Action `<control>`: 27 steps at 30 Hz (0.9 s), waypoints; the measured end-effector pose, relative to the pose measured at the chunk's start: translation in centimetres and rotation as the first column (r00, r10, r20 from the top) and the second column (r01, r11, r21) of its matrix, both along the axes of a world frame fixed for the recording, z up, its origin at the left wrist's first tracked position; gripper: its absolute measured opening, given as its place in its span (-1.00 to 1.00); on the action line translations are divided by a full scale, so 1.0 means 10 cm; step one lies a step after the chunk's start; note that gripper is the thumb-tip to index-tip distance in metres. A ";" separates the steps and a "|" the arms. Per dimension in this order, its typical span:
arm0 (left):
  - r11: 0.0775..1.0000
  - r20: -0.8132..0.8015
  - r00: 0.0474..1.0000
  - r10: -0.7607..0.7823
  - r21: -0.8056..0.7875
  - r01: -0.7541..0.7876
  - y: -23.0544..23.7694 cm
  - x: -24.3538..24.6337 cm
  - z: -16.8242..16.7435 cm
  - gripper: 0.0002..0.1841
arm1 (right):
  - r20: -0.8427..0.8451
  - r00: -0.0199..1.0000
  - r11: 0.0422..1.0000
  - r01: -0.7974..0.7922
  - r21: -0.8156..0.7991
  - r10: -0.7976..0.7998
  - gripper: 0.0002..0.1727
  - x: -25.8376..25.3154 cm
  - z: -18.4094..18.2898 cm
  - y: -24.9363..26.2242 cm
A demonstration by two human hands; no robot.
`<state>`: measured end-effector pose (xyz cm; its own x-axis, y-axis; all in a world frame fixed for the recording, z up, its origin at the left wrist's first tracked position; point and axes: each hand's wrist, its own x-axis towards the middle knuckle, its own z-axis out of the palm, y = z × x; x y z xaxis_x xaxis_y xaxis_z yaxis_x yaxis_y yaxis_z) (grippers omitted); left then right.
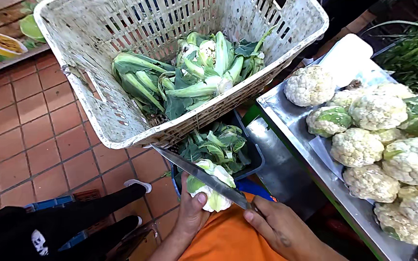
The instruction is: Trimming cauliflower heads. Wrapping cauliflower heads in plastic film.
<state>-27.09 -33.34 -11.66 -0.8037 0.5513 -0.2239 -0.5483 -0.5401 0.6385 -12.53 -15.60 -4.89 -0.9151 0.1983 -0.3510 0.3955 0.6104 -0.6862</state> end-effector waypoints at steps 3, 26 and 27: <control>1.000 -0.061 0.998 -0.027 0.004 0.027 -0.02 0.01 -0.01 0.00 | -0.020 1.000 1.000 0.012 0.027 -0.011 -0.24 0.00 0.00 -0.02; 0.901 0.213 0.953 -0.215 0.420 0.109 -0.29 -0.31 -0.11 -0.39 | -0.104 0.995 0.972 -0.029 -0.234 0.004 -0.29 0.17 -0.46 0.66; 0.902 0.261 0.941 -0.215 0.423 0.088 -0.30 -0.34 -0.13 -0.33 | -0.212 0.977 0.981 -0.048 -0.187 0.008 -0.30 0.27 -0.60 0.76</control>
